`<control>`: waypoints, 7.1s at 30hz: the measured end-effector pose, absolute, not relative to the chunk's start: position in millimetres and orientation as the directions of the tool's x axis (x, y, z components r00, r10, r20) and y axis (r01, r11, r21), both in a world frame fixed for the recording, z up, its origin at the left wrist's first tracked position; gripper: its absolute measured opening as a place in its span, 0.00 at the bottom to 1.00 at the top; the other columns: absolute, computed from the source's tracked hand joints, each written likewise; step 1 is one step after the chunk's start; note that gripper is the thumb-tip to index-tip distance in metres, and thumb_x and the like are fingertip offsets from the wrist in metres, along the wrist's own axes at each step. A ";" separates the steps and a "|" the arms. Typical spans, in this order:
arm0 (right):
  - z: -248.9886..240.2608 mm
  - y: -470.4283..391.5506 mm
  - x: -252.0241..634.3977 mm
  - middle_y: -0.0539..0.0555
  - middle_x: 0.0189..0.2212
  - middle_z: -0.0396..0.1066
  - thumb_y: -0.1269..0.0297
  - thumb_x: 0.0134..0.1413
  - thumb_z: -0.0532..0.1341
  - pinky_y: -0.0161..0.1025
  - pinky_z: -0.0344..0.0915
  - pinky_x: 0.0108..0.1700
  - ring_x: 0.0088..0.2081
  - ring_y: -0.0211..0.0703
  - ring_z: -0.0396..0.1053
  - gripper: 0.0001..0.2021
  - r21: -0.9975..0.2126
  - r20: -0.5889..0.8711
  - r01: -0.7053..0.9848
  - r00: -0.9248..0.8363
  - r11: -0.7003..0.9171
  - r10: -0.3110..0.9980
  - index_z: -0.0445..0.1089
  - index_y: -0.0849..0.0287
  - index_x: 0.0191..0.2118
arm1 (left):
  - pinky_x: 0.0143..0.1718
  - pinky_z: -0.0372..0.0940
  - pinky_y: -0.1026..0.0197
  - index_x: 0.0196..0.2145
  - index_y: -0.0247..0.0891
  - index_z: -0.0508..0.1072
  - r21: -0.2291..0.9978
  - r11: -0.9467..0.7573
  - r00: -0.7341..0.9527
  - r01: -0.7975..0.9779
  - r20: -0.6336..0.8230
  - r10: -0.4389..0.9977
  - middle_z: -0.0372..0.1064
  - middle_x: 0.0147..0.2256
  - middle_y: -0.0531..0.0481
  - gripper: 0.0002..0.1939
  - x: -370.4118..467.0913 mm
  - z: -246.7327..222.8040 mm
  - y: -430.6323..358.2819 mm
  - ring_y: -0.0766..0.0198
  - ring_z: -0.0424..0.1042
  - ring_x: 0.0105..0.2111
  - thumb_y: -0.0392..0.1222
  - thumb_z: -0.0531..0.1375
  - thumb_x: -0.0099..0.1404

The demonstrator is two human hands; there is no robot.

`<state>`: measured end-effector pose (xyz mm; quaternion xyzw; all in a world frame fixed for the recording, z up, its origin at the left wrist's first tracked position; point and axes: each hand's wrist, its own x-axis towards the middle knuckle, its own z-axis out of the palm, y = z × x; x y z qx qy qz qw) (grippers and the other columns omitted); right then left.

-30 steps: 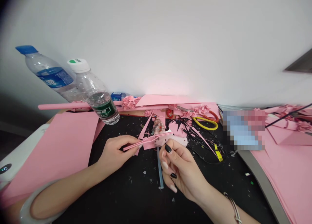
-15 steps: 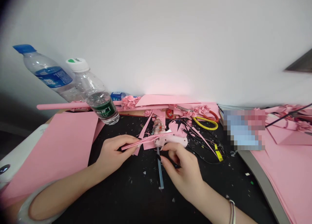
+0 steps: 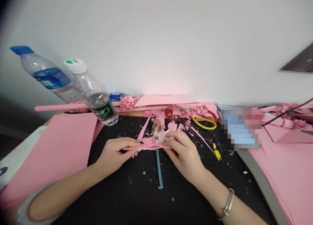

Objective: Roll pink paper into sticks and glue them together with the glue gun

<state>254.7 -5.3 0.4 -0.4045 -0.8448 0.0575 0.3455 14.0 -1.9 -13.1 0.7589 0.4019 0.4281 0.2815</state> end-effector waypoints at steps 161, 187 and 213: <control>8.7 -39.7 227.9 0.65 0.62 0.42 0.65 0.50 0.60 0.68 0.50 0.52 0.59 0.72 0.41 0.28 -0.085 0.409 0.704 -0.621 0.705 0.669 0.58 0.56 0.59 | 0.26 0.65 0.68 0.31 0.33 0.75 0.681 -0.637 0.325 0.361 0.548 0.771 0.75 0.26 0.49 0.04 20.4 -10.6 -12.5 0.68 0.71 0.23 0.33 0.59 0.60; 11.4 -32.7 241.4 0.62 0.46 0.61 0.69 0.57 0.51 0.50 0.59 0.48 0.49 0.54 0.58 0.11 -0.324 0.553 0.571 -0.533 0.754 0.641 0.66 0.61 0.44 | 0.28 0.67 0.68 0.34 0.34 0.76 0.643 -0.662 0.332 0.385 0.573 0.750 0.76 0.29 0.49 0.05 18.5 -11.6 -11.3 0.67 0.73 0.26 0.32 0.60 0.60; 10.8 -45.5 231.9 0.61 0.53 0.60 0.75 0.50 0.61 0.49 0.56 0.54 0.57 0.56 0.50 0.12 -0.351 0.524 0.503 -0.594 0.790 0.610 0.67 0.60 0.43 | 0.28 0.67 0.68 0.35 0.35 0.75 0.620 -0.693 0.340 0.368 0.604 0.721 0.76 0.29 0.50 0.06 20.7 -16.1 -10.9 0.68 0.74 0.25 0.31 0.61 0.59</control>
